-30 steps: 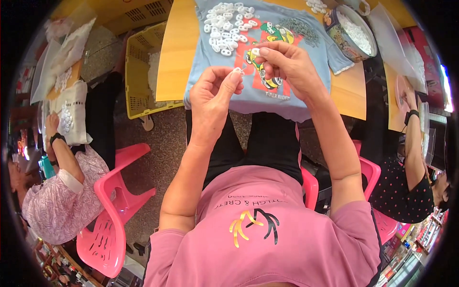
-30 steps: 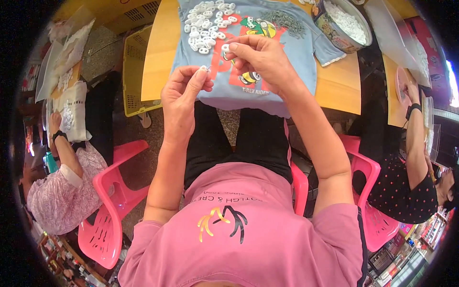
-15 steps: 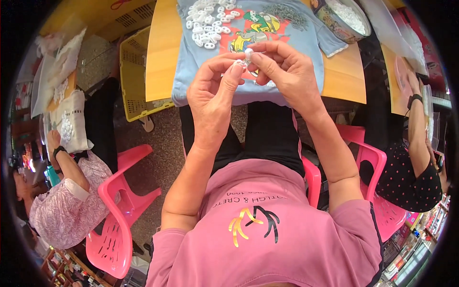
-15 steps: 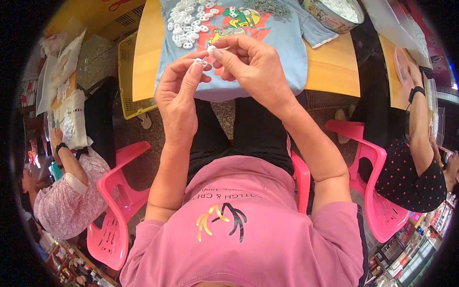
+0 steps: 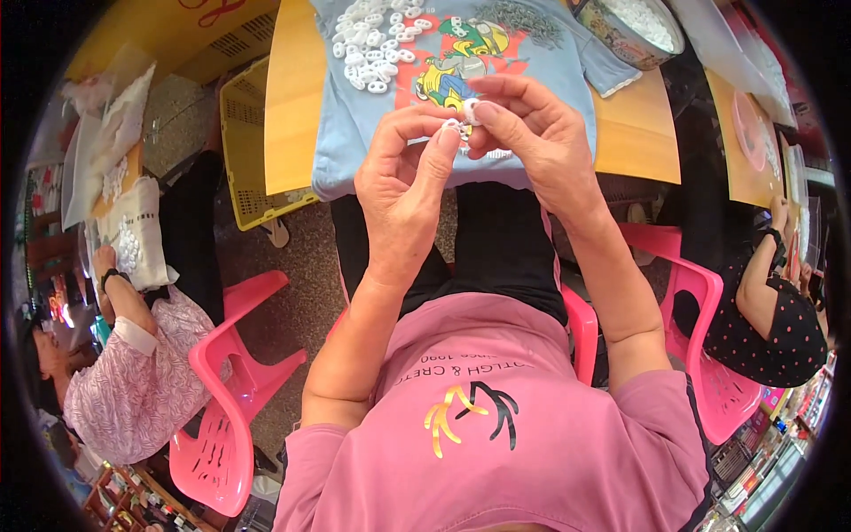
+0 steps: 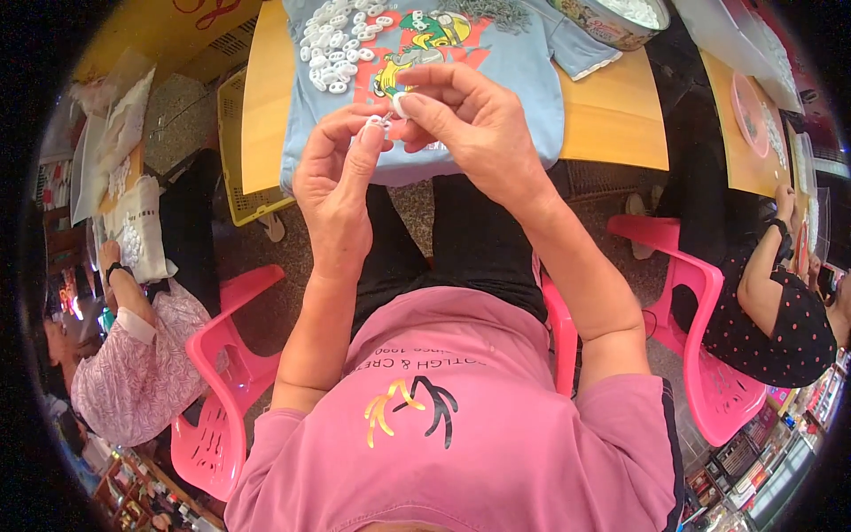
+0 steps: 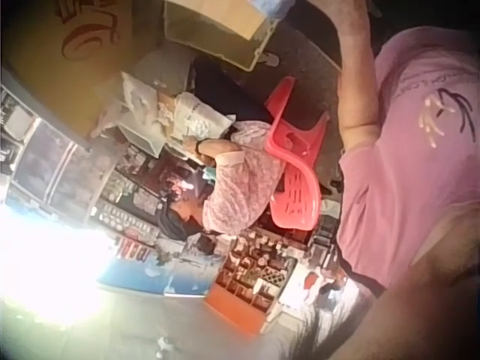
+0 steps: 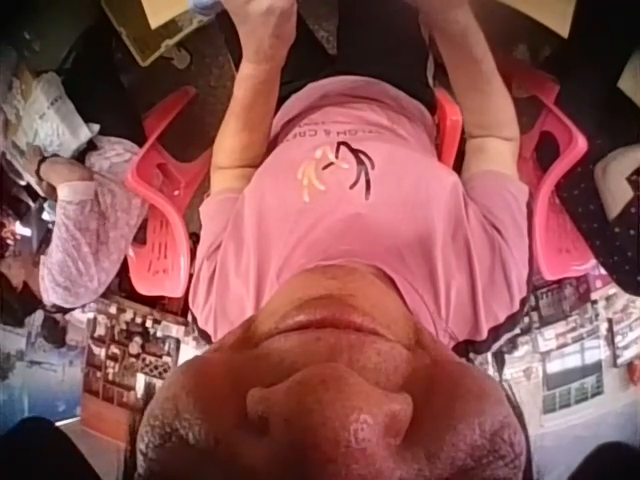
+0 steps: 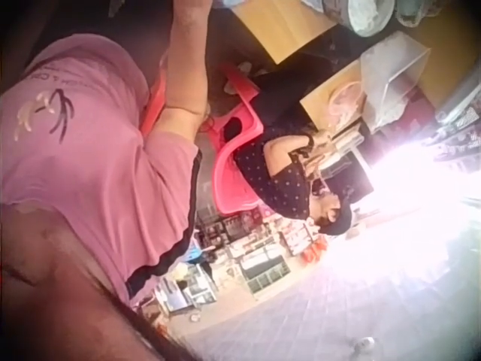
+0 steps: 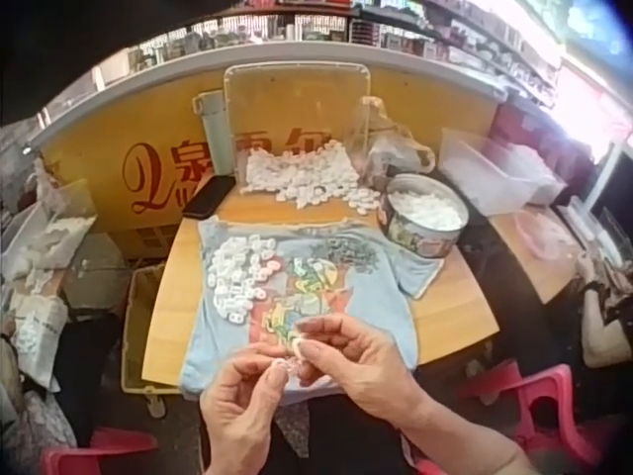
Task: Assembling small white plastic button components at a workbench.
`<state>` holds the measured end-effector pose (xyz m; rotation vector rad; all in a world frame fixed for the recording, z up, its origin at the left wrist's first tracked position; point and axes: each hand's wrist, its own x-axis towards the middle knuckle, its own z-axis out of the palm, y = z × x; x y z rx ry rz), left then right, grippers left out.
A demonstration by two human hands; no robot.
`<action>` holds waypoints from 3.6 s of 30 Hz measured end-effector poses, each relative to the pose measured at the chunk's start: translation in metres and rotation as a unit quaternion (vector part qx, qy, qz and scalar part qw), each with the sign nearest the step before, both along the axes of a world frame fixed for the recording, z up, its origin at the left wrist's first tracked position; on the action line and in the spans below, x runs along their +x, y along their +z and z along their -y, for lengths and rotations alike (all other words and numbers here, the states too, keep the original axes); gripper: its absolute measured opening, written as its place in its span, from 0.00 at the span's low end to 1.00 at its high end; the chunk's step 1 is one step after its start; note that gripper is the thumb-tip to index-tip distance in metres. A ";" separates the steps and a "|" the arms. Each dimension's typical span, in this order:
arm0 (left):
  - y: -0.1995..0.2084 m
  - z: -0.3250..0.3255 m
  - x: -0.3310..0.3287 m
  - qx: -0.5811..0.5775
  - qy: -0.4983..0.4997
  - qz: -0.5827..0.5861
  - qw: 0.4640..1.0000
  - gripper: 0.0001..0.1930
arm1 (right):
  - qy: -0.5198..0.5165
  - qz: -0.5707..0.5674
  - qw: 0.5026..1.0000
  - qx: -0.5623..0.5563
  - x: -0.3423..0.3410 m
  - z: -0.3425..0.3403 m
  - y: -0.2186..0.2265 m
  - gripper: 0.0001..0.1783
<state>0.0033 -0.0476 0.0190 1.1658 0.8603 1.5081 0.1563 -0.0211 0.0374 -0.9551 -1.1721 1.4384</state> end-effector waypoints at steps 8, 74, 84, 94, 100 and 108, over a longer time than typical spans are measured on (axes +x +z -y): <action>0.004 0.003 0.004 -0.081 -0.014 0.052 0.995 0.05 | -0.019 -0.006 0.999 0.037 0.006 0.003 -0.003 0.13; 0.006 -0.003 0.014 -0.029 0.047 -0.027 0.998 0.06 | -0.055 -0.010 0.998 0.010 -0.014 0.006 0.002 0.12; -0.016 0.002 0.006 0.027 -0.060 0.004 0.998 0.23 | 0.051 -0.197 0.976 -0.079 -0.017 0.021 -0.005 0.32; -0.030 0.001 0.000 0.002 -0.081 0.127 0.989 0.24 | 0.048 -0.239 0.964 -0.106 -0.038 0.020 -0.015 0.37; -0.035 -0.013 -0.009 0.013 -0.044 0.134 0.990 0.24 | 0.037 -0.259 0.962 -0.077 -0.057 0.010 -0.010 0.34; -0.021 -0.032 -0.026 0.003 -0.050 0.137 0.989 0.21 | 0.111 -0.194 0.971 -0.085 -0.056 -0.016 0.000 0.32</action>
